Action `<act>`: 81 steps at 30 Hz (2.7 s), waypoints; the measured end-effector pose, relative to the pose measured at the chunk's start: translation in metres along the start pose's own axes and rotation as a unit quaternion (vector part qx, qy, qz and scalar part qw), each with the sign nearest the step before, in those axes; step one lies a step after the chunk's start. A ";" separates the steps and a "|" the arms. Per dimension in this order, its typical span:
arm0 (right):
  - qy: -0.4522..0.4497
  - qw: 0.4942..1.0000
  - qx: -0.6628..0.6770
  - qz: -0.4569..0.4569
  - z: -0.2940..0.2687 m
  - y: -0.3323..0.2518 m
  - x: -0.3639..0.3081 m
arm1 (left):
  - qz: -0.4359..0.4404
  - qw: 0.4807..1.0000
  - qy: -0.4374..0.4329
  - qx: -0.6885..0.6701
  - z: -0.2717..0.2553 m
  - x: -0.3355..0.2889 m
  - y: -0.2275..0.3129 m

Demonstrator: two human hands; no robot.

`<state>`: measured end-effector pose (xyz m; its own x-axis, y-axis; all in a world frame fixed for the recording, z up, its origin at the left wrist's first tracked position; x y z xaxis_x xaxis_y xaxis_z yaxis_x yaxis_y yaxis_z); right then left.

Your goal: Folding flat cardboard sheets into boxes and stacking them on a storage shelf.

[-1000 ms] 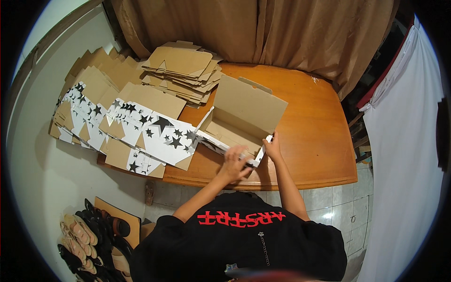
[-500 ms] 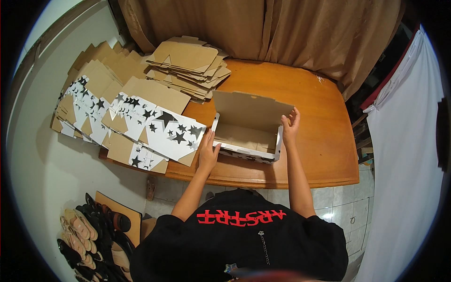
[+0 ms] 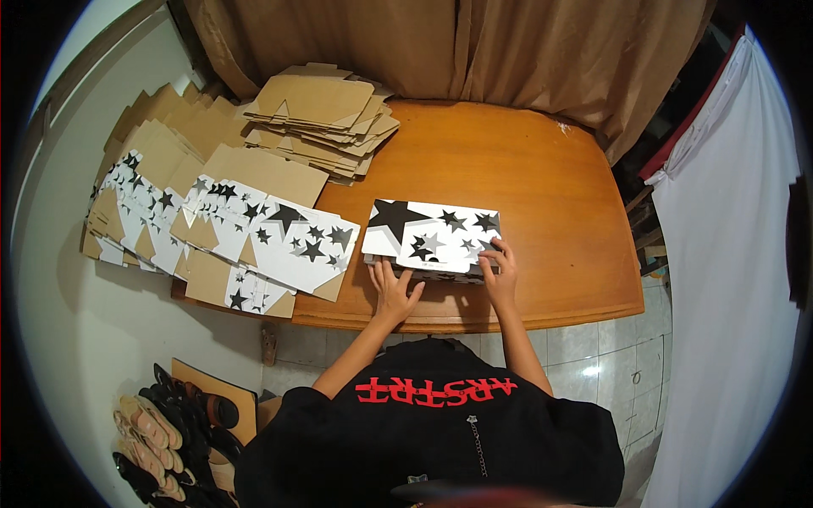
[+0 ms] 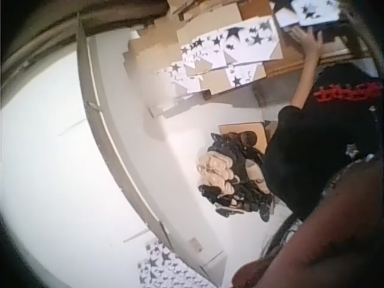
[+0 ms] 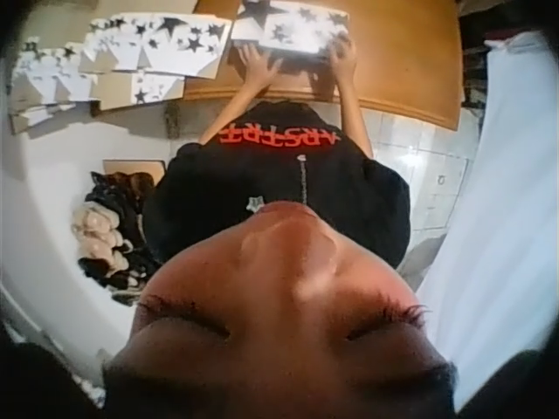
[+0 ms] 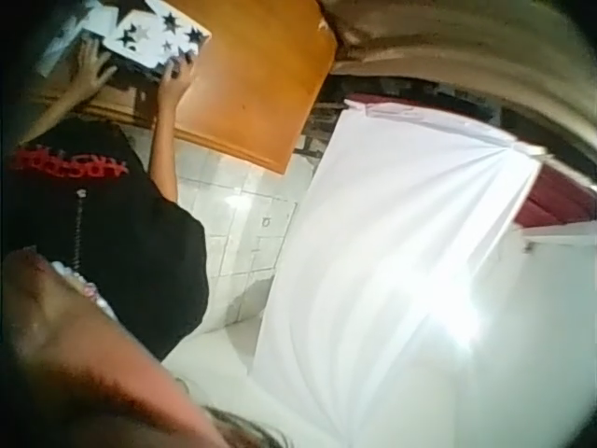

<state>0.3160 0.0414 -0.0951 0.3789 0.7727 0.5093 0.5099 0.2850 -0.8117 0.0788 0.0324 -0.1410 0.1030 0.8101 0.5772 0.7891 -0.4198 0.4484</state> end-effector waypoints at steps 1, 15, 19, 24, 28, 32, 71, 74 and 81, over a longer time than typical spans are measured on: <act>0.001 1.000 -0.002 0.002 0.000 -0.006 -0.002 | 0.006 1.000 -0.002 -0.020 0.001 0.000 0.005; -0.022 0.990 -0.122 -0.073 0.017 -0.022 -0.013 | -0.002 0.999 -0.007 -0.038 -0.004 -0.013 0.002; 0.020 0.987 -0.112 -0.113 0.016 -0.018 -0.020 | -0.049 0.999 0.002 -0.016 -0.008 -0.017 -0.002; 0.030 0.984 -0.124 -0.125 0.017 -0.013 -0.022 | -0.049 0.998 0.040 -0.026 -0.015 -0.010 -0.002; 0.029 0.984 -0.119 -0.133 0.018 -0.013 -0.021 | -0.152 0.965 0.177 -0.122 -0.027 0.000 -0.038; 0.027 0.983 -0.118 -0.140 0.018 -0.010 -0.022 | -0.192 0.947 0.163 -0.199 -0.021 0.017 -0.053; -0.001 0.949 -0.246 -0.196 0.078 -0.033 -0.053 | -0.043 0.994 0.075 -0.072 -0.007 0.029 -0.005; 0.012 0.935 -0.255 -0.245 0.082 -0.028 -0.054 | -0.012 0.994 0.072 -0.082 -0.009 0.032 -0.001; -0.002 0.937 -0.250 -0.244 0.086 -0.024 -0.050 | 0.014 0.994 0.076 -0.077 0.002 0.036 -0.003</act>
<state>0.2184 0.0450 -0.1261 0.0049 0.6222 0.7829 0.9200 0.3039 -0.2473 0.0815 0.0639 -0.1225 0.0228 0.7309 0.6821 0.6838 -0.5091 0.5227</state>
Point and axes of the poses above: each hand's wrist, its own x-axis towards the middle knuckle, its own z-axis out of the palm, y = z × x, the point moved 9 cm from there along x, towards the middle knuckle, and after that the axes turned 9 degrees about y, right-handed, at the moved point
